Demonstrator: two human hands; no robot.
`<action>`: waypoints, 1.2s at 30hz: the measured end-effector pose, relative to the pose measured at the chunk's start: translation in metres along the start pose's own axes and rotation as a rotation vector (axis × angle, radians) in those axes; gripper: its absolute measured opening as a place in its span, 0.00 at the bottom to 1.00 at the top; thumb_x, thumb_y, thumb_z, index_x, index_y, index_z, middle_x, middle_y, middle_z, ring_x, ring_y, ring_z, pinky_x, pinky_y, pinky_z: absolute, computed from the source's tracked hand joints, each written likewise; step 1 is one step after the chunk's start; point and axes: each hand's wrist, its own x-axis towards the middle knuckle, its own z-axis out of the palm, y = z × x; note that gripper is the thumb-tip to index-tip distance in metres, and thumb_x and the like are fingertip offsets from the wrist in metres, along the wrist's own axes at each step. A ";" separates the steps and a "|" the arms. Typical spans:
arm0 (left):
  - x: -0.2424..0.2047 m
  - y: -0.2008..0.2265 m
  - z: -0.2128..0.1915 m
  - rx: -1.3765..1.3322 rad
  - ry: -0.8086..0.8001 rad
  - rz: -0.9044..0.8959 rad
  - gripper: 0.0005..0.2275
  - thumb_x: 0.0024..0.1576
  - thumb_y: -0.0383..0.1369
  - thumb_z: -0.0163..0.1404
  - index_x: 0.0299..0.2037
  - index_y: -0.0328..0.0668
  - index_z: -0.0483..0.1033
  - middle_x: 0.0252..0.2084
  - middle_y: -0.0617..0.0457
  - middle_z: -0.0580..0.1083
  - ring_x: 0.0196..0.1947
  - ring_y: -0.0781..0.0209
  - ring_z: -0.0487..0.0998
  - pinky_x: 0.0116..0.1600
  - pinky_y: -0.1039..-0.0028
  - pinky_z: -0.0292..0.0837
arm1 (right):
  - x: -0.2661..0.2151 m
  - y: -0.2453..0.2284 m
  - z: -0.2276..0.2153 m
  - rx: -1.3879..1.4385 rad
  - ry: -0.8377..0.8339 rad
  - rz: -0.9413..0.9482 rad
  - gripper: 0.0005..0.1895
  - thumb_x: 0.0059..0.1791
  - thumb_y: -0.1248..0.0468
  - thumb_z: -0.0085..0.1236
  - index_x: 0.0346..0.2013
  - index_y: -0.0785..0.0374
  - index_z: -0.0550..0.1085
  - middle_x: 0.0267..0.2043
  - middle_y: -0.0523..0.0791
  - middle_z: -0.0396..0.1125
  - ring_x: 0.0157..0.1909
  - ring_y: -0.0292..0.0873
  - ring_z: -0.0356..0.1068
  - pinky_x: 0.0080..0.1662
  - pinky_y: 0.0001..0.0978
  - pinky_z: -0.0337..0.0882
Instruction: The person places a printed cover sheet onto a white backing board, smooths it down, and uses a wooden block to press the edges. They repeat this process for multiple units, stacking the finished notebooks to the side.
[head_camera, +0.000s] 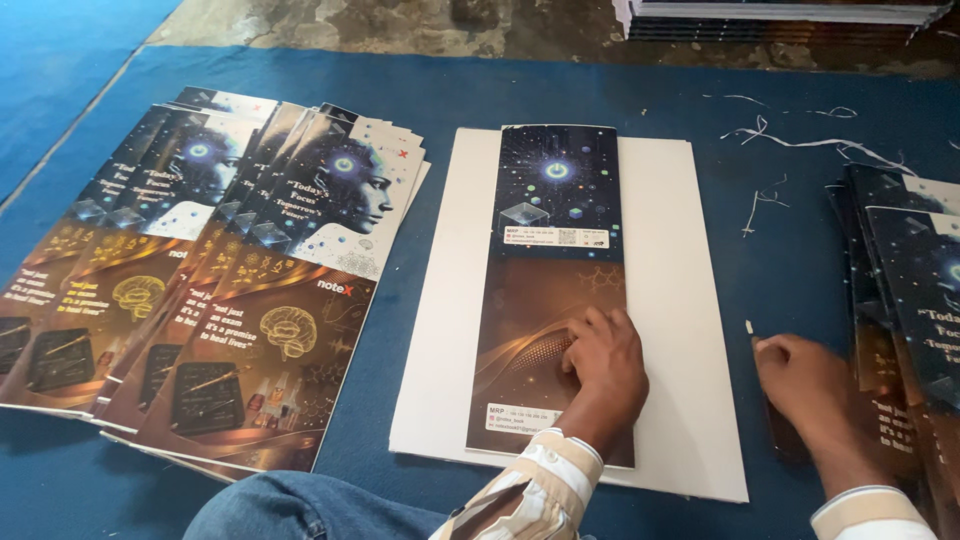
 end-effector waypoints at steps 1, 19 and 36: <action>0.001 0.000 0.001 -0.010 -0.003 0.000 0.27 0.51 0.36 0.62 0.57 0.32 0.65 0.54 0.33 0.64 0.52 0.34 0.67 0.34 0.40 0.80 | 0.002 0.001 0.004 -0.003 0.010 -0.030 0.19 0.56 0.52 0.49 0.55 0.51 0.81 0.53 0.52 0.77 0.54 0.59 0.75 0.57 0.48 0.72; -0.018 -0.039 -0.027 -0.323 0.325 0.264 0.10 0.46 0.26 0.55 0.36 0.28 0.78 0.37 0.32 0.77 0.39 0.36 0.79 0.45 0.56 0.77 | -0.004 -0.019 0.005 -0.125 -0.147 0.035 0.25 0.55 0.43 0.50 0.51 0.56 0.82 0.64 0.47 0.70 0.62 0.57 0.72 0.61 0.51 0.70; -0.053 -0.155 -0.176 -0.435 0.503 0.079 0.11 0.54 0.30 0.50 0.44 0.34 0.76 0.33 0.33 0.78 0.36 0.34 0.81 0.47 0.52 0.76 | -0.003 -0.016 0.011 -0.091 -0.187 0.066 0.24 0.59 0.57 0.41 0.71 0.49 0.68 0.59 0.53 0.74 0.56 0.56 0.75 0.60 0.49 0.73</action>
